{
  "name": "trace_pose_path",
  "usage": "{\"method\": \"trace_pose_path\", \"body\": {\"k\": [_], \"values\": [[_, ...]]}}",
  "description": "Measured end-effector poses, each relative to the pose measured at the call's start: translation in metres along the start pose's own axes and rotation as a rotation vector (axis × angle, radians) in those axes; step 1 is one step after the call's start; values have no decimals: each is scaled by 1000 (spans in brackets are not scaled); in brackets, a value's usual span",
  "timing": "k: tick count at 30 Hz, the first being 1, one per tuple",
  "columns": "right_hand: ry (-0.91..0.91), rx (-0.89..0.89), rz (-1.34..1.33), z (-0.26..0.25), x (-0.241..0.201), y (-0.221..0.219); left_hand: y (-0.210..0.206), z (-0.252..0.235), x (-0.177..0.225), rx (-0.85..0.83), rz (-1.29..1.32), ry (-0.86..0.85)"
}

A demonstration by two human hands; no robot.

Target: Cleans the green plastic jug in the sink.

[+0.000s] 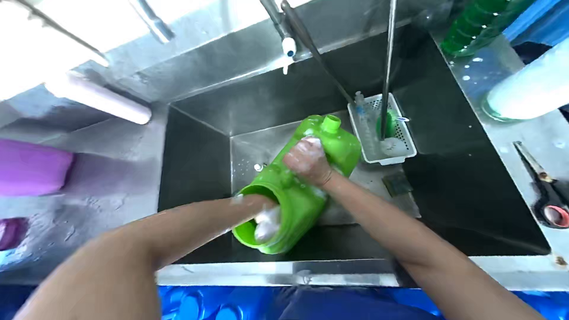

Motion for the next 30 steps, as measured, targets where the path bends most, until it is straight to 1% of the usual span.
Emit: {"method": "trace_pose_path", "body": {"k": [1, 2, 3, 4, 5, 6, 7, 8, 9, 10, 11, 12, 13, 14, 15, 16, 17, 18, 20, 21, 22, 24, 25, 27, 30], "values": [[16, -38, -23, -4, 8, -3, -1, -10, -12, -50, -71, -127], [26, -96, -32, -9, 17, -9, -1, -20, -21, -53, -94, -231], [17, -167, -31, -17, 27, -15, 7, -25, -25, -14, -112, -273], [3, -207, -7, -25, 40, -21, 18, -35, -34, 129, -78, -313], [-16, -236, 28, -35, 54, -26, 34, -49, -48, 350, -17, -368], [-34, -267, 70, -48, 66, -28, 52, -59, -68, 610, 96, -442], [-44, -313, 124, -59, 74, -29, 67, -62, -93, 812, 244, -483], [-68, -402, 175, -67, 78, -30, 72, -63, -122, 953, 383, -491], [-123, -556, 203, -70, 80, -32, 68, -70, -154, 1032, 496, -472], [-217, -774, 204, -69, 84, -36, 56, -84, -185, 1062, 583, -436], [-330, -982, 185, -66, 93, -44, 38, -104, -213, 1033, 645, -391], [-461, -1092, 157, -62, 111, -52, 14, -125, -237, 949, 691, -325], [-620, -1075, 106, -63, 134, -59, -12, -144, -254, 851, 741, -259], [-830, -961, 69, -67, 157, -65, -36, -158, -264, 771, 793, -217], [-1064, -792, 77, -73, 173, -69, -56, -167, -266, 717, 847, -215], [-1246, -655, 131, -80, 178, -72, -72, -173, -263, 674, 898, -240], [-1303, -595, 219, -87, 181, -78, -83, -176, -257, 619, 942, -266], [-1239, -621, 355, -99, 181, -86, -87, -177, -248, 546, 974, -282], [-960, -722, 611, -126, 175, -92, -88, -180, -216, 366, 1045, -358], [-866, -759, 650, -128, 172, -86, -90, -183, -197, 289, 1103, -375], [-821, -825, 654, -124, 169, -78, -87, -190, -182, 259, 1166, -374], [-797, -949, 537, -103, 150, -53, -72, -207, -158, 277, 1271, -319], [-781, -959, 483, -85, 135, -40, -63, -215, -149, 306, 1301, -297], [-726, -915, 483, -60, 103, -25, -49, -228, -143, 390, 1337, -238], [-718, -740, 542, -46, 67, -23, -44, -242, -156, 429, 1296, -190]]}}
Point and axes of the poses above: each hand's wrist, its own z-axis away from the middle knuckle, its own y-axis out of the back of the hand, x = y × z, the point moved 6 cm from there along -z, towards the middle knuckle, and after that the axes turned 11 degrees about x, right-handed, at the moved point
